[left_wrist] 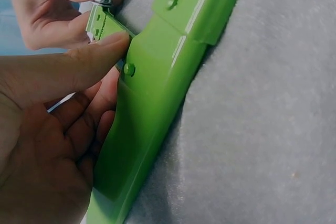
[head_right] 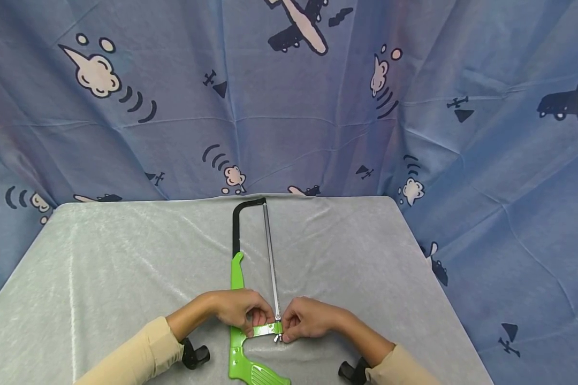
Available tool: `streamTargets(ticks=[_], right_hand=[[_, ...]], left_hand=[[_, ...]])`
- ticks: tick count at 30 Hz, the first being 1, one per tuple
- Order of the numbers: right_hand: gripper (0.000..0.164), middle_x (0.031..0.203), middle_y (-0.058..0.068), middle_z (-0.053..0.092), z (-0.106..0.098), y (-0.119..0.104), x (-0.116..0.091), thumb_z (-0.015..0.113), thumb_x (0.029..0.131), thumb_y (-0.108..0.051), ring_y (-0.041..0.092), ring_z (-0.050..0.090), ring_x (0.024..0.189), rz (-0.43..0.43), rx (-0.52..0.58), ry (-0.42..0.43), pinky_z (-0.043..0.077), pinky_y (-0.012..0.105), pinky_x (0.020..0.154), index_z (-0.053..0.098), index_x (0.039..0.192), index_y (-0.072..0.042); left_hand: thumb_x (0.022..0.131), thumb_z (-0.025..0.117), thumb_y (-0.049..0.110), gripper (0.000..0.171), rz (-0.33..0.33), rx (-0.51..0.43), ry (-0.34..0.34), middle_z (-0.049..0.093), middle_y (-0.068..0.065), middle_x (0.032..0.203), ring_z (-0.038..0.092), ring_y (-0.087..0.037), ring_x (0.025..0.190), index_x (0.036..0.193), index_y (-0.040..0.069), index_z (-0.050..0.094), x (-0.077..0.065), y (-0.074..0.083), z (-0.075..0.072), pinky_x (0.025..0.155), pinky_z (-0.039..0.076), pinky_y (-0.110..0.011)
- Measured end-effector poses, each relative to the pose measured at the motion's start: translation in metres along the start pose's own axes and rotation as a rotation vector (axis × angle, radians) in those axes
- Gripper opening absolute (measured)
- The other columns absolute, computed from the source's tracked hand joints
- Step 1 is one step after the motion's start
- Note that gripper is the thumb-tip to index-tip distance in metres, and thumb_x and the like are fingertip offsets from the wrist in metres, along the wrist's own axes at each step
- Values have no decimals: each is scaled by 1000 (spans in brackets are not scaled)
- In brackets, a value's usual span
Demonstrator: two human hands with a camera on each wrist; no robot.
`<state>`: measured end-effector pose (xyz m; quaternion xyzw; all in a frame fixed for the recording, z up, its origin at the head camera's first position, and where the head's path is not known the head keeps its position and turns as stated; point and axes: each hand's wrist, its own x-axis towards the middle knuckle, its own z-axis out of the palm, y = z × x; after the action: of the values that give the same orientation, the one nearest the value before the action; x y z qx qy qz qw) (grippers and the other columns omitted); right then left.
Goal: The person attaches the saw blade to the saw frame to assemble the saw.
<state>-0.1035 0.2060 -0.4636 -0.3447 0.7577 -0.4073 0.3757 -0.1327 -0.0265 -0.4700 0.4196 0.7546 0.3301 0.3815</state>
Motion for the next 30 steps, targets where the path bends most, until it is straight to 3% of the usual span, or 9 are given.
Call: streamTargets(ticks=[6, 13, 17, 24, 30], right_hand=[[19, 57, -18, 46, 2, -2, -1, 75, 87, -10, -7, 38, 50, 26, -96, 34, 31, 14, 47, 65, 71, -6], [25, 56, -19, 37, 7, -14, 0, 67, 85, -6, -7, 32, 48, 18, -307, 44, 26, 13, 46, 55, 64, -14], [25, 55, -20, 39, 13, -23, 0, 66, 80, -8, -5, 34, 47, 82, -398, 83, 27, 13, 45, 52, 62, -19], [43, 50, -20, 39, 28, -31, 4, 78, 77, -45, -2, 36, 45, 164, -585, 247, 32, 19, 43, 49, 55, -23], [53, 50, -15, 29, 38, -33, 10, 80, 73, -48, 3, 26, 46, 218, -722, 379, 26, 25, 41, 36, 54, -23]], left_hand=[[72, 82, -9, 36, 1, 4, -1, 62, 2, 79, 56, -1, 74, 103, 7, 70, 0, 1, -1, 70, 49, -16], [72, 82, -10, 38, -9, -7, 1, 62, 2, 80, 55, 0, 74, 104, 6, 70, 0, 1, -1, 70, 49, -16], [72, 82, -10, 38, -10, -16, 2, 61, 3, 79, 55, -1, 74, 104, 6, 69, 0, 0, 0, 71, 49, -16], [72, 81, -12, 39, 6, -45, -12, 61, 3, 80, 55, -1, 74, 106, 4, 69, 0, -2, 0, 70, 49, -16], [72, 80, -14, 40, 9, -68, -16, 63, -1, 81, 55, 0, 72, 107, 2, 69, 1, -2, 0, 70, 49, -16]])
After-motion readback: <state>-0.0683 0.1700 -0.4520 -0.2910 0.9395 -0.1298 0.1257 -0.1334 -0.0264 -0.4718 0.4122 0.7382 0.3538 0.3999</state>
